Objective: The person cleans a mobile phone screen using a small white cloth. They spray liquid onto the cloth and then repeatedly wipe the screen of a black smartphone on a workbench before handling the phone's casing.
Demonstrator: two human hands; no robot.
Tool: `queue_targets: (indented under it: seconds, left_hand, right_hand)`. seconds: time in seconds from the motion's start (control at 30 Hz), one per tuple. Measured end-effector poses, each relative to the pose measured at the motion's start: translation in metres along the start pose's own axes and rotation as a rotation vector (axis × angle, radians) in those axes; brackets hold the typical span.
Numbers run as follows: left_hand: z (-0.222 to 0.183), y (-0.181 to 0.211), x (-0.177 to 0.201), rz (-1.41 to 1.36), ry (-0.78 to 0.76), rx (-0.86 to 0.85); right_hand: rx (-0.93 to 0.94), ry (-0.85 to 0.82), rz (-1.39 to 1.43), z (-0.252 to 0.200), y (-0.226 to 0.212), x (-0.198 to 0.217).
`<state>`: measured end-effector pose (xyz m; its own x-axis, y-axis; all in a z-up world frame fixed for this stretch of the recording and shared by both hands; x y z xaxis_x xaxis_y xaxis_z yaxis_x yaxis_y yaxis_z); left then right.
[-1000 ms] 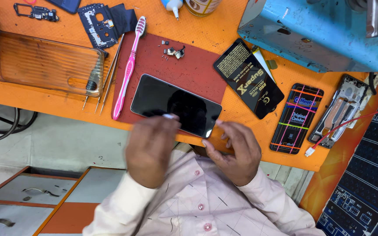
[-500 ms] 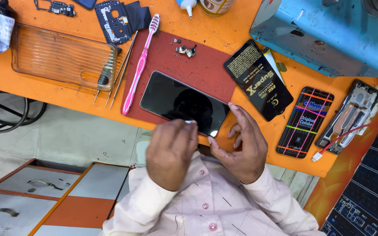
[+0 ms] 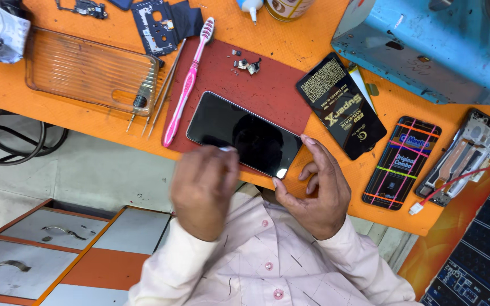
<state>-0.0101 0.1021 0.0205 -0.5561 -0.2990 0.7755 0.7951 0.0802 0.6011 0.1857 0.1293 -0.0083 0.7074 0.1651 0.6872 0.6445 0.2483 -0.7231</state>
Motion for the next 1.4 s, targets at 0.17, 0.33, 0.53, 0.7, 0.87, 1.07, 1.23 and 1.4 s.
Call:
queue_targets:
  seconds: [0.17,0.33,0.53,0.7,0.87,1.07,1.23,1.4]
  left_hand:
    - [0.002,-0.007,0.009,-0.017,0.013,-0.004]
    - [0.002,-0.003,0.008,0.013,0.035,-0.004]
    - [0.013,-0.030,0.017,0.060,0.018,0.058]
    - [0.019,-0.017,0.026,0.094,0.017,-0.073]
    - [0.023,-0.015,0.021,0.124,-0.053,-0.127]
    - [0.022,0.032,-0.018,0.016,-0.248,-0.478]
    - [0.066,0.016,-0.011,0.010,-0.169,-0.530]
    - [0.063,0.011,-0.006,0.032,-0.237,-0.429]
  right_hand:
    - [0.010,-0.004,-0.002,-0.001,-0.001,-0.001]
    - [0.018,-0.007,0.002,0.000,-0.002,-0.001]
    - [0.033,-0.004,-0.016,-0.002,-0.001,-0.001]
    - [0.044,0.003,-0.021,-0.002,-0.003,-0.001]
    - [0.024,-0.010,-0.018,-0.001,-0.002,-0.002]
    - [-0.076,-0.029,0.063,0.001,0.009,0.000]
    - [-0.065,-0.042,0.086,0.000,0.011,0.001]
    - [-0.093,-0.035,0.173,0.007,0.016,0.001]
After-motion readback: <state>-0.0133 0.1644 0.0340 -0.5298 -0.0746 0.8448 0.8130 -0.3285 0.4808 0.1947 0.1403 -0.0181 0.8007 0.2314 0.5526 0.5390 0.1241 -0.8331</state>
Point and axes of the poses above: each hand's wrist, its own z-axis towards the middle knuckle, its own x-axis out of the back of the hand, y = z × x, the point moved 10 cm from there along z, towards the middle knuckle, and after that the axes turned 3 degrees about -y, right-handed, at the moved point
